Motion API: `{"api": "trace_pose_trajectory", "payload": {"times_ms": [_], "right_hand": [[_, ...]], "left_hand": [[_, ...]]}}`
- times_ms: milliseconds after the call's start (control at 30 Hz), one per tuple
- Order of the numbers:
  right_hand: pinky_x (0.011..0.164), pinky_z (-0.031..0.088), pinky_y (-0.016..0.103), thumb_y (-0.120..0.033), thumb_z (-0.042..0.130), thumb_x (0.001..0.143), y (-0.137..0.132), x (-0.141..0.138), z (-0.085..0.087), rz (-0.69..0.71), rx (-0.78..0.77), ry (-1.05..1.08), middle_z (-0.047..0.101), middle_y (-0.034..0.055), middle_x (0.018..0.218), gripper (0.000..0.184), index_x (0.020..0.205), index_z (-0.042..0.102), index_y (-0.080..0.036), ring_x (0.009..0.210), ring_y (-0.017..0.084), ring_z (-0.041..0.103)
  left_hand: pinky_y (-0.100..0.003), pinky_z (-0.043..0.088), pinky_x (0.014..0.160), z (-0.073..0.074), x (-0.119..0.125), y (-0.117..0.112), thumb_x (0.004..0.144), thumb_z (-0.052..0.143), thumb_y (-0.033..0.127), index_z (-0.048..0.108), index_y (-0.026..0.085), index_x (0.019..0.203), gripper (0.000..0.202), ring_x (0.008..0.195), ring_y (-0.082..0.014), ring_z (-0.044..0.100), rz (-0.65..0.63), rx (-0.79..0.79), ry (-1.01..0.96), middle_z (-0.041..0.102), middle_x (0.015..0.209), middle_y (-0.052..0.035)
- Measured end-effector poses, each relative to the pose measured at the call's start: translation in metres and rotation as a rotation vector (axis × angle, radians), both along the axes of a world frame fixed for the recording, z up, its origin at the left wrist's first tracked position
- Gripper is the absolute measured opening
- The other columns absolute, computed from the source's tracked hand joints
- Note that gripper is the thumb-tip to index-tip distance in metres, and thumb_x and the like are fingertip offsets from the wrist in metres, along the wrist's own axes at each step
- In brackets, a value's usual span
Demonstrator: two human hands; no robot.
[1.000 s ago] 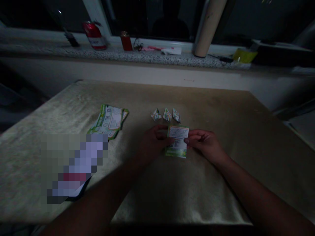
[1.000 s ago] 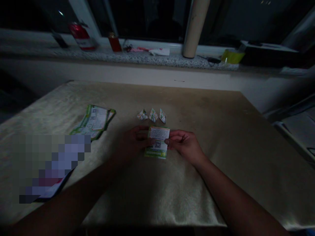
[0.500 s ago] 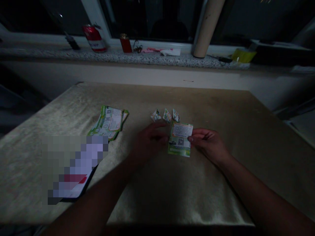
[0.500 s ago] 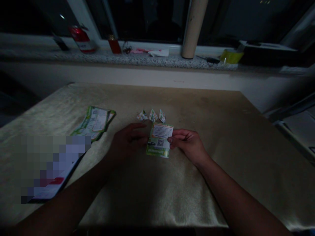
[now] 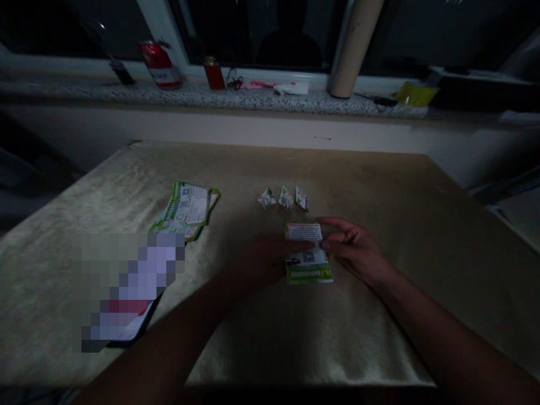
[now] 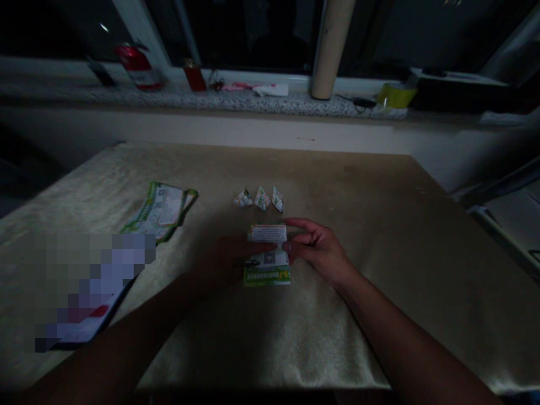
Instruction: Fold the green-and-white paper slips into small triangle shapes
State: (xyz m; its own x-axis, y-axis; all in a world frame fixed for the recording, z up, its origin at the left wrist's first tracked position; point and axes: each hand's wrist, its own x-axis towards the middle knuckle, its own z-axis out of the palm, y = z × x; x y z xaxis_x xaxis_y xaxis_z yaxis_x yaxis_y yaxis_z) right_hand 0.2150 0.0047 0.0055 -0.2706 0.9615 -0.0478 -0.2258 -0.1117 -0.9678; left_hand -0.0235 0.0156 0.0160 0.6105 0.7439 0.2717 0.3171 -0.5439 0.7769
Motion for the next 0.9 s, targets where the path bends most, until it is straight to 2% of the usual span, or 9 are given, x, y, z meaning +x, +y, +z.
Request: {"api": "trace_pose_trajectory", "payload": {"times_ms": [67,167,267,333,500,600,733,900], "right_hand": [[0.067,0.059,0.030,-0.031,0.079,0.079,-0.003,-0.001,0.002,-0.052,0.110,-0.025,0.077,-0.0009,0.077,0.039,0.117,0.069,-0.027,0.065,0.015,0.071],[0.076,0.060,0.031,-0.029,0.074,0.084,-0.008,-0.002,0.008,-0.096,0.350,-0.167,0.079,0.0036,0.094,0.024,0.108,0.074,-0.028,0.080,0.018,0.074],[0.079,0.060,0.032,-0.023,0.074,0.082,-0.010,-0.003,0.013,-0.052,0.589,-0.336,0.078,0.0072,0.100,0.017,0.098,0.079,-0.025,0.090,0.020,0.074],[0.078,0.060,0.032,-0.022,0.074,0.082,-0.010,-0.004,0.016,-0.048,0.677,-0.376,0.077,0.0075,0.102,0.018,0.099,0.079,-0.025,0.091,0.021,0.074],[0.077,0.062,0.033,-0.023,0.075,0.082,-0.010,-0.004,0.019,-0.146,0.682,-0.410,0.079,0.0055,0.095,0.012,0.091,0.081,-0.027,0.084,0.020,0.075],[0.074,0.062,0.033,-0.025,0.076,0.081,-0.011,-0.005,0.019,-0.194,0.655,-0.425,0.079,0.0048,0.091,0.005,0.083,0.080,-0.026,0.080,0.019,0.074],[0.075,0.062,0.032,-0.023,0.077,0.080,-0.013,-0.007,0.016,-0.257,0.647,-0.384,0.079,0.0051,0.093,0.004,0.082,0.079,-0.026,0.083,0.019,0.074],[0.072,0.062,0.033,-0.029,0.076,0.082,-0.014,-0.009,0.014,-0.311,0.594,-0.352,0.079,0.0055,0.093,0.004,0.080,0.077,-0.026,0.080,0.020,0.074]], "left_hand": [[-0.036,0.057,0.092,0.000,-0.002,0.000,0.079,0.058,0.008,0.072,0.030,0.120,0.049,0.102,-0.0218,0.073,0.024,-0.050,-0.020,0.073,0.122,-0.0056],[-0.039,0.057,0.093,-0.001,-0.005,0.001,0.078,0.061,0.009,0.073,0.029,0.118,0.046,0.102,-0.0224,0.073,0.058,-0.115,-0.090,0.073,0.122,-0.0055],[-0.038,0.057,0.093,0.000,-0.004,0.000,0.080,0.062,0.012,0.075,0.026,0.114,0.039,0.102,-0.0221,0.073,0.070,-0.138,-0.147,0.075,0.116,-0.0048],[-0.036,0.057,0.092,0.002,-0.003,-0.001,0.081,0.062,0.011,0.075,0.027,0.113,0.038,0.100,-0.0212,0.073,0.073,-0.149,-0.158,0.076,0.114,-0.0037],[-0.039,0.055,0.096,0.005,0.000,-0.004,0.083,0.069,0.024,0.076,0.026,0.111,0.029,0.103,-0.0224,0.073,0.073,-0.137,-0.176,0.077,0.112,-0.0056],[-0.038,0.055,0.095,0.008,0.001,-0.005,0.086,0.066,0.032,0.079,0.024,0.100,0.020,0.100,-0.0221,0.073,0.108,-0.159,-0.192,0.078,0.106,-0.0060],[-0.032,0.056,0.090,0.013,0.002,-0.006,0.089,0.063,0.032,0.079,0.022,0.084,0.020,0.097,-0.0206,0.073,0.122,-0.152,-0.230,0.079,0.103,-0.0051],[-0.030,0.057,0.085,0.014,0.005,-0.008,0.089,0.063,0.033,0.079,0.021,0.084,0.021,0.093,-0.0209,0.074,0.137,-0.152,-0.229,0.079,0.100,-0.0055]]}}
